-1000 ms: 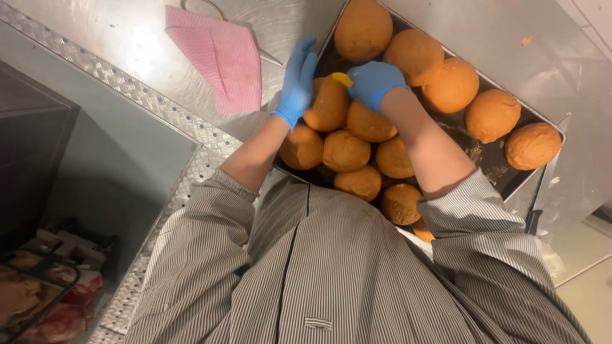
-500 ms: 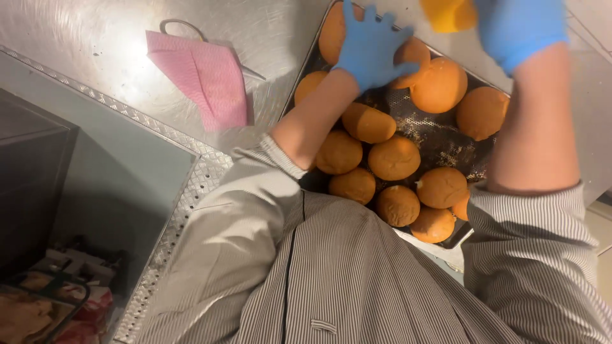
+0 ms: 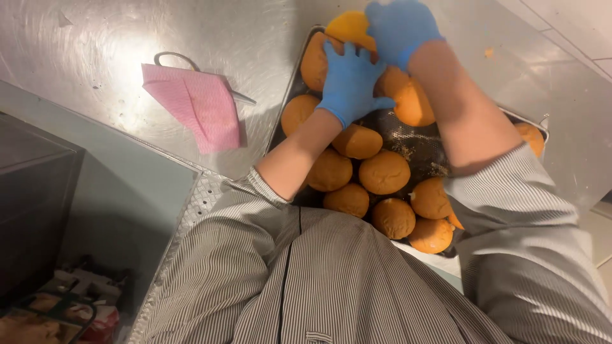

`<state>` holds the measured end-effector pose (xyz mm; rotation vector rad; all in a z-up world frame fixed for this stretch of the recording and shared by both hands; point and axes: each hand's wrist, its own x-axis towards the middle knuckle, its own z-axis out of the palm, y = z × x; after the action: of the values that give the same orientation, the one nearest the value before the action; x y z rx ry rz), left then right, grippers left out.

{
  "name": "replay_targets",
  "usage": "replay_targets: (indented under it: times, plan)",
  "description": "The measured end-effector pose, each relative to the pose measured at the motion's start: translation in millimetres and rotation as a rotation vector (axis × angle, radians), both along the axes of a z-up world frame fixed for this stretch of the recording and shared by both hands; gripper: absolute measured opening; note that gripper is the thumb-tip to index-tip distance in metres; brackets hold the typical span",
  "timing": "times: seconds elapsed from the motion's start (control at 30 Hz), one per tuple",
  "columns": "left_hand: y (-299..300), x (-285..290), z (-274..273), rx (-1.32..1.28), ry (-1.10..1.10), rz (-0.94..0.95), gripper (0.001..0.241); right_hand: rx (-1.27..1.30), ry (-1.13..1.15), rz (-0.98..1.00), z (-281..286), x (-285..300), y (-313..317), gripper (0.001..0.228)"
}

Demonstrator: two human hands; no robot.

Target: The recorder is picking up individual bread buns from a tray and using a knife to cut segments into them on a kitchen counter.

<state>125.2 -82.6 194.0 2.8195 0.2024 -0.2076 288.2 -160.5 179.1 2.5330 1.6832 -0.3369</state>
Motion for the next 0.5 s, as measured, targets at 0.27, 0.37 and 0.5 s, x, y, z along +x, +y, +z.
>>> replay_targets:
  times: [0.27, 0.37, 0.5]
  plan:
    - [1, -25, 6, -0.023, -0.101, 0.039, 0.086, -0.259, 0.138, -0.032, -12, 22, 45, 0.04]
    - [-7, -32, 7, -0.014, -0.123, 0.041, 0.084, -0.394, 0.232, -0.04, -1, 14, 45, 0.042]
    - [-25, -41, 6, -0.069, -0.08, 0.096, 0.077, -0.496, 0.319, 0.012, 4, -14, 43, 0.041]
